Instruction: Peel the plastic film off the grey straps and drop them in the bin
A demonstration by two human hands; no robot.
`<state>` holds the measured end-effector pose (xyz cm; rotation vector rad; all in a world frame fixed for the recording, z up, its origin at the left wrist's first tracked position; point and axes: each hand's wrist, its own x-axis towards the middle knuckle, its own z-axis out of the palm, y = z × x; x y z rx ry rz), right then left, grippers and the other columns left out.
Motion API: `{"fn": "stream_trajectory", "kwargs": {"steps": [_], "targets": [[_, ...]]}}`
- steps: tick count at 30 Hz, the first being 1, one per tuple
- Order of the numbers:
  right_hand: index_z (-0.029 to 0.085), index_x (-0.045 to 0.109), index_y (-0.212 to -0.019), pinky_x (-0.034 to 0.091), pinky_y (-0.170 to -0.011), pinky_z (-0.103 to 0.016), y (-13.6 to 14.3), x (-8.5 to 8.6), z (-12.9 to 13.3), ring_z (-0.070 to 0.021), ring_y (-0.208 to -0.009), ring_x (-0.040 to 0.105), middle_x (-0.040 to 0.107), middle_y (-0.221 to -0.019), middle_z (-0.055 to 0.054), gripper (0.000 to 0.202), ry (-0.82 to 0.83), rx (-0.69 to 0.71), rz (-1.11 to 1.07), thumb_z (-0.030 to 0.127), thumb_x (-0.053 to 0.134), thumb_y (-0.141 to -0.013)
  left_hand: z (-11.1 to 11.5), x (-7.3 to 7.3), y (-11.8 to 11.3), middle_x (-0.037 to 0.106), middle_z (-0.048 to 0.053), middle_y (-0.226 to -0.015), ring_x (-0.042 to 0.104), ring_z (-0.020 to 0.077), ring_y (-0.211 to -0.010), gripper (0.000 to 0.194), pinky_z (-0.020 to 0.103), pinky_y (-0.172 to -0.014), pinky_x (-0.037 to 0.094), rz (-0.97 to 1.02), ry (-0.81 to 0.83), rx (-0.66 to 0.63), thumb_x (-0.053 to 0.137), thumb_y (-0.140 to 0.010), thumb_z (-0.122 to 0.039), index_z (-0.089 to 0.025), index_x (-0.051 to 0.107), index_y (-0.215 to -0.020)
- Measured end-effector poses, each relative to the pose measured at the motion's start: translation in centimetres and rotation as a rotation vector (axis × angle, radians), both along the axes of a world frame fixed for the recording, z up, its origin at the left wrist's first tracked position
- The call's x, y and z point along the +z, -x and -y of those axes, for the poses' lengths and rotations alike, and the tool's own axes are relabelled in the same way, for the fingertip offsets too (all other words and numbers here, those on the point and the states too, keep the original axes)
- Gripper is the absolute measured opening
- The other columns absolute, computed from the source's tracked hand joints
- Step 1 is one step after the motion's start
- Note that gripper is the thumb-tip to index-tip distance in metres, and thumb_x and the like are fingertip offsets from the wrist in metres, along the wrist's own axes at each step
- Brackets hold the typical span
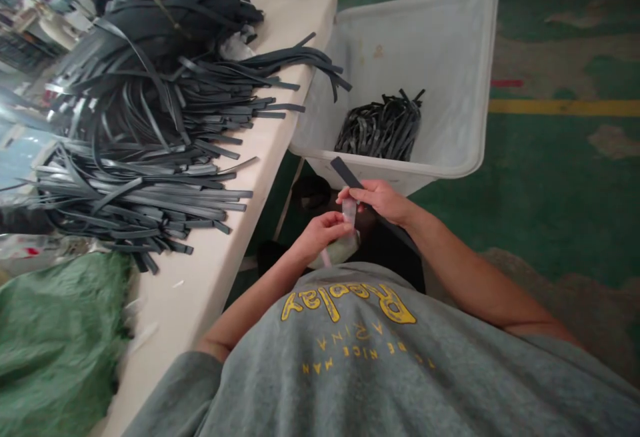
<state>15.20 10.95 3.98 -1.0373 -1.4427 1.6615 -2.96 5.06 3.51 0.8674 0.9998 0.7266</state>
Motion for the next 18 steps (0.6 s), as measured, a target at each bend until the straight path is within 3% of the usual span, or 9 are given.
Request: {"fn": "stream_trajectory", "kwargs": {"steps": [6,10,12,15,18], "targets": [[0.015,0.072,-0.092,0.043,-0.056,-0.023,0.4,0.8,-0.6,-0.0147,-0.073,0.061,0.074,-0.091,-0.007,0.035,-0.159,0.006,0.131,0.046,0.058,-0.086,0.1,-1.1,0.0,0.066,0.0,-0.072,0.057,0.0097,-0.064,0.033,0.025,-0.07,0.045,0.036,0.05,-0.025,0.087,-0.057,-0.034,-0.014,0.069,-0.077],[0.015,0.072,-0.094,0.043,-0.056,-0.023,0.7,0.8,-0.8,-0.0145,-0.072,0.061,0.074,-0.091,-0.007,0.035,-0.223,0.037,0.166,0.044,0.054,-0.088,0.7,-1.7,0.8,0.065,0.0,-0.066,0.056,0.0087,-0.057,0.039,0.024,-0.064,0.046,-0.004,0.157,-0.049,0.088,-0.054,-0.039,-0.013,0.071,-0.077],[0.014,0.072,-0.094,0.043,-0.056,-0.023,0.9,0.6,-0.8,-0.0138,-0.07,0.06,0.074,-0.091,-0.007,0.035,-0.239,0.049,0.173,0.043,0.053,-0.088,0.8,-1.7,1.3,0.066,0.001,-0.063,0.058,0.0097,-0.056,0.04,0.024,-0.062,0.046,-0.018,0.175,-0.123,0.087,-0.056,-0.042,-0.012,0.073,-0.079],[0.013,0.072,-0.094,0.043,-0.054,-0.022,1.2,0.0,-1.0,-0.0128,-0.067,0.06,0.074,-0.089,-0.007,0.036,-0.246,0.053,0.184,0.043,0.052,-0.088,0.9,-1.8,1.7,0.07,0.005,-0.066,0.062,0.0126,-0.059,0.042,0.027,-0.065,0.049,0.021,0.187,-0.244,0.084,-0.061,-0.046,-0.012,0.075,-0.084],[0.013,0.071,-0.095,0.047,-0.055,-0.021,1.3,-0.7,-1.4,-0.0153,-0.075,0.063,0.073,-0.093,-0.008,0.037,-0.221,0.03,0.198,0.045,0.054,-0.088,0.6,-2.0,1.7,0.073,0.009,-0.074,0.066,0.0147,-0.065,0.038,0.03,-0.073,0.052,0.044,0.203,-0.2,0.085,-0.063,-0.041,-0.01,0.075,-0.083]]}}
